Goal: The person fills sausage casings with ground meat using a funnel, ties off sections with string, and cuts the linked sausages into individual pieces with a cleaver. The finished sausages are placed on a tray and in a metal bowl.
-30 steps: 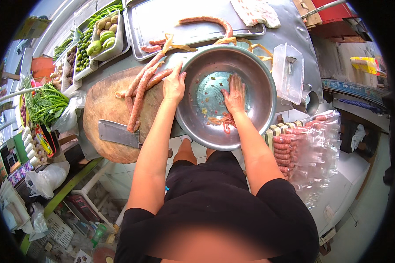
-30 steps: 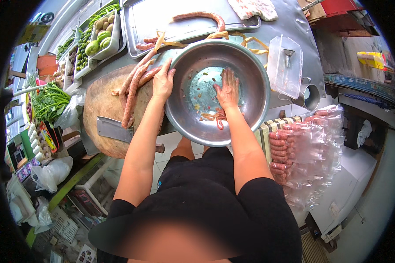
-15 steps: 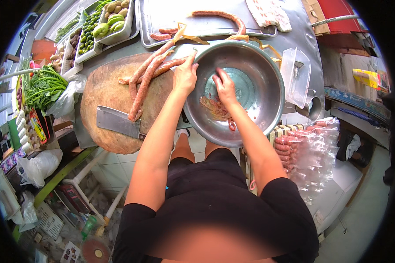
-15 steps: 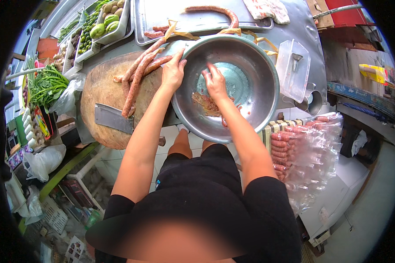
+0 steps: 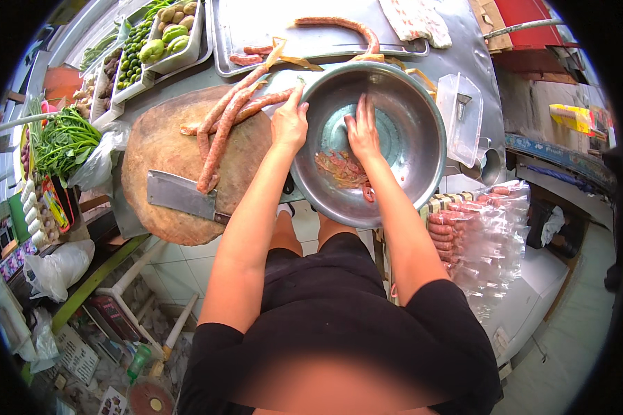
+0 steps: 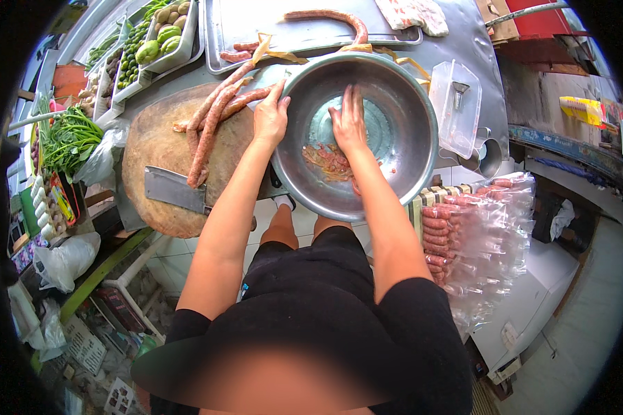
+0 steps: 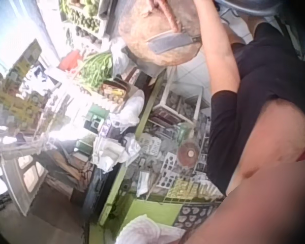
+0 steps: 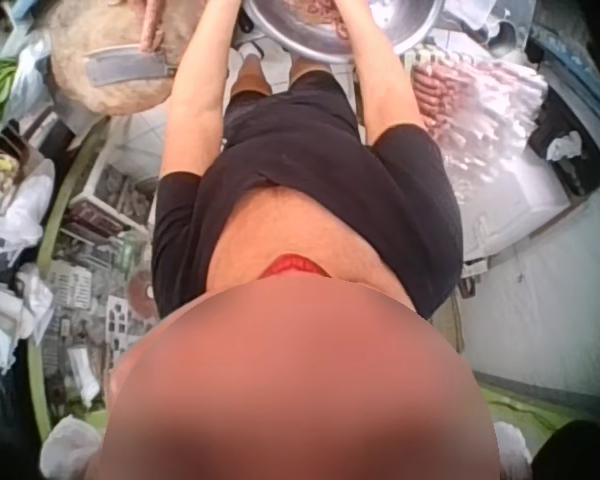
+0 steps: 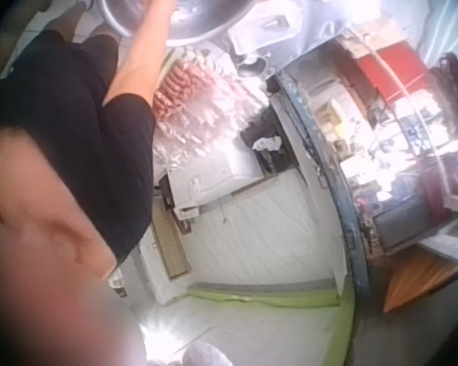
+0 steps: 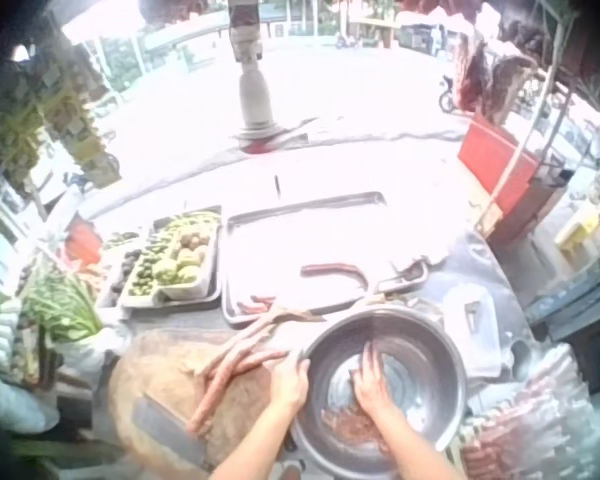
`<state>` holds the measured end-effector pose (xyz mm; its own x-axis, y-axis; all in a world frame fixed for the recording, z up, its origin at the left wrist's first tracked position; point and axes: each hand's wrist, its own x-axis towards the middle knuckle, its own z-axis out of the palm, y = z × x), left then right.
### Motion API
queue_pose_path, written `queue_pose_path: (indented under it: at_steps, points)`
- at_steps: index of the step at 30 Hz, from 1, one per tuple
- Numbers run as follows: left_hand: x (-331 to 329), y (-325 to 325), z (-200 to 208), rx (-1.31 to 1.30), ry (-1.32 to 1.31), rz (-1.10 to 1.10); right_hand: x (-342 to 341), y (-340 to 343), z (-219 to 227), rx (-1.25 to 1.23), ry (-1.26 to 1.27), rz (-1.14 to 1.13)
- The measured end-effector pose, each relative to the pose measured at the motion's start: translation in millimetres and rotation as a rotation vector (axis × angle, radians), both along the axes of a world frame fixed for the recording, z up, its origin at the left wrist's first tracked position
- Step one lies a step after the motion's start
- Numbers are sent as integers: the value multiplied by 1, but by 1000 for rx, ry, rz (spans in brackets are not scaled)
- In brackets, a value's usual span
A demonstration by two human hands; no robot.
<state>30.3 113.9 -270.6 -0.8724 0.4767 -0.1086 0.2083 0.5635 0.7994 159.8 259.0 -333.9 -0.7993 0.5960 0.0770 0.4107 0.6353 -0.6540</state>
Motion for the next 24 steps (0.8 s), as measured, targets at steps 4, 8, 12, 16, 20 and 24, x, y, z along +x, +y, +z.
queue_pose_path:
  at_steps: [4, 8, 12, 16, 20, 24]
  points:
    - [-1, 2, -2, 11, 18, -10, -23, -38, -14, 26, -268, 164]
    - [-2, 1, -2, 32, 9, -22, 26, -51, 22, -267, -283, 542]
    - [-1, -1, -3, 28, 2, -15, 33, 2, 36, -190, -164, 269]
    - [-2, 1, -5, 11, 13, -10, -7, -3, 1, -27, -228, 112]
    - [-3, 3, -2, 5, 20, -15, 31, -47, -3, -103, -173, 600]
    - [-3, 1, 4, 16, -53, -15, 88, -2, 23, -35, -372, 548]
